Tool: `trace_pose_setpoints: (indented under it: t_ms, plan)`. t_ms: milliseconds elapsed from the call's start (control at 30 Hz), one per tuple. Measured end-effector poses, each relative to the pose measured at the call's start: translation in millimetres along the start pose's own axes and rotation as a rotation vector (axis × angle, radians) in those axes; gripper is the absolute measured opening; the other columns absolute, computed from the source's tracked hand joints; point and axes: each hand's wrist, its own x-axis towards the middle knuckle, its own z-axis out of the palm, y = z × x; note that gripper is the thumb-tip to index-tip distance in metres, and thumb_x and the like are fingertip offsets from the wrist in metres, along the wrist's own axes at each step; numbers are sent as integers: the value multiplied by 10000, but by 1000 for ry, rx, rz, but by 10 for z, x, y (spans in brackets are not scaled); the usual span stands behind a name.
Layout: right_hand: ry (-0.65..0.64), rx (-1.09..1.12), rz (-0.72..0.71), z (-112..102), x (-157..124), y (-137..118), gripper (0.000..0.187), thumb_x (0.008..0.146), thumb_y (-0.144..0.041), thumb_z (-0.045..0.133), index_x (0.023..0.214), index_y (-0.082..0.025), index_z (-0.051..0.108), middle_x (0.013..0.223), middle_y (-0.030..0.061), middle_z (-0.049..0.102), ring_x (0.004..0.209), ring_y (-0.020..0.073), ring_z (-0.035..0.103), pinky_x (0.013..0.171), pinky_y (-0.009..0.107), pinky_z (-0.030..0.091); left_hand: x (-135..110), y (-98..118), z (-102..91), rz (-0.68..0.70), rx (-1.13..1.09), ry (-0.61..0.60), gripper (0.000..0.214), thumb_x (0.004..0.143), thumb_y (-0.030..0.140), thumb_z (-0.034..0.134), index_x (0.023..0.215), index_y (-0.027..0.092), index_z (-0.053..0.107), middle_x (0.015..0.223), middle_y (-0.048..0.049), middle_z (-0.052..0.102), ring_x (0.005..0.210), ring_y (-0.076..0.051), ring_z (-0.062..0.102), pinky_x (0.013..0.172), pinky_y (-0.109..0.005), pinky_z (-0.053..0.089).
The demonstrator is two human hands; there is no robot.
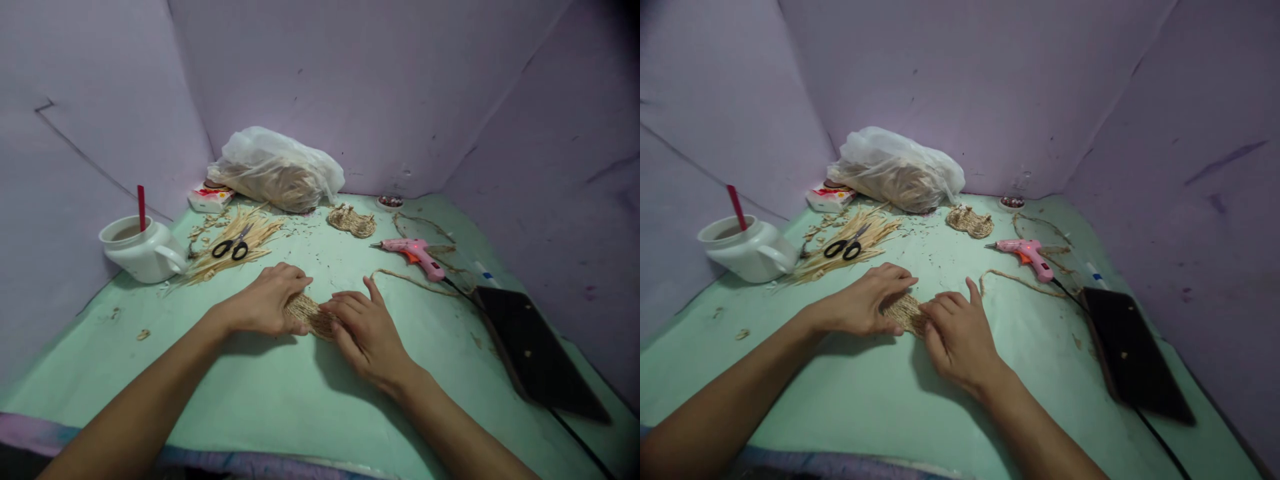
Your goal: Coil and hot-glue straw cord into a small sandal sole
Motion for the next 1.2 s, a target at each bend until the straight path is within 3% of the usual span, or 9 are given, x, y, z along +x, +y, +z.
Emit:
trace_pose_setpoints:
  t_ms: [133, 233, 300, 400, 500, 667, 800, 1033, 1200]
  plan:
    - [163, 73, 75, -9, -8, 81, 272, 849, -156, 402, 1007, -195, 620, 905, 34, 717, 894, 193, 630, 1094, 542, 164, -22, -147, -77, -65, -109, 52, 784, 691, 500, 691, 1343, 140, 447, 1327, -162, 475, 1243, -311, 393, 1041, -464, 308]
    - [331, 158, 303, -41, -10, 242, 283, 869, -199, 377, 1020, -191, 616, 882, 50, 711, 848, 199, 634, 1001, 504, 341, -29, -217, -98, -254, -175, 231, 492, 777, 392, 595, 1196, 136, 576, 1235, -143, 560, 1098, -259, 528, 951, -414, 405]
    - [351, 214, 463, -79, -14, 359, 284, 863, -255, 398, 1014, -185, 628, 873, 66, 705, 850, 224, 629, 849, 449, 451, -36, -219, -94, -348, -197, 255, 360, 768, 355, 581, 1050, 141, 646, 1105, -115, 620, 942, -229, 586, 842, -376, 459]
    - [254, 247, 522, -129, -24, 456, 292, 837, -306, 454, 1025, -183, 640, 917, 77, 699, 855, 242, 617, 736, 398, 468, -48, -150, -54, -294, -146, 116, 396, 686, 382, 659, 1011, 156, 669, 1036, -102, 625, 940, -253, 577, 834, -375, 452]
    - [84, 192, 376, -147, -28, 420, 363, 803, -318, 533, 1124, -168, 609, 982, 78, 688, 878, 244, 594, 806, 425, 436, -50, -44, 7, -230, -56, 18, 497, 650, 396, 682, 1089, 165, 643, 1073, -117, 593, 1026, -306, 530, 882, -411, 421]
    - [-121, 128, 230, -135, -31, 270, 618, 720, -355, 685, 1265, -122, 509, 1108, 107, 648, 1068, 284, 518, 951, 477, 346, -45, 64, 49, -253, -21, 8, 486, 645, 349, 668, 1089, 171, 580, 1104, -113, 555, 1030, -308, 504, 876, -433, 404]
    - [-145, 127, 209, -113, -31, 234, 666, 706, -340, 706, 1291, -120, 475, 1109, 107, 636, 1084, 283, 504, 985, 495, 306, -58, 75, 63, -255, -71, 32, 390, 677, 263, 614, 1055, 195, 543, 1094, -84, 561, 990, -275, 524, 864, -415, 400]
    - [-110, 275, 311, -65, -40, 240, 577, 713, -282, 673, 1249, -177, 489, 997, 60, 628, 954, 250, 538, 933, 503, 334, -66, 15, 143, -159, -97, 61, 640, 681, 221, 622, 1295, 212, 438, 1210, -94, 529, 1097, -289, 495, 939, -440, 374]
    - [-93, 584, 403, 7, -28, 199, 538, 725, -183, 577, 1250, -201, 462, 917, 21, 565, 714, 148, 541, 671, 331, 451, -48, 20, 171, -119, -128, 133, 655, 683, 184, 634, 1309, 223, 444, 1146, -75, 554, 1085, -265, 501, 940, -435, 381]
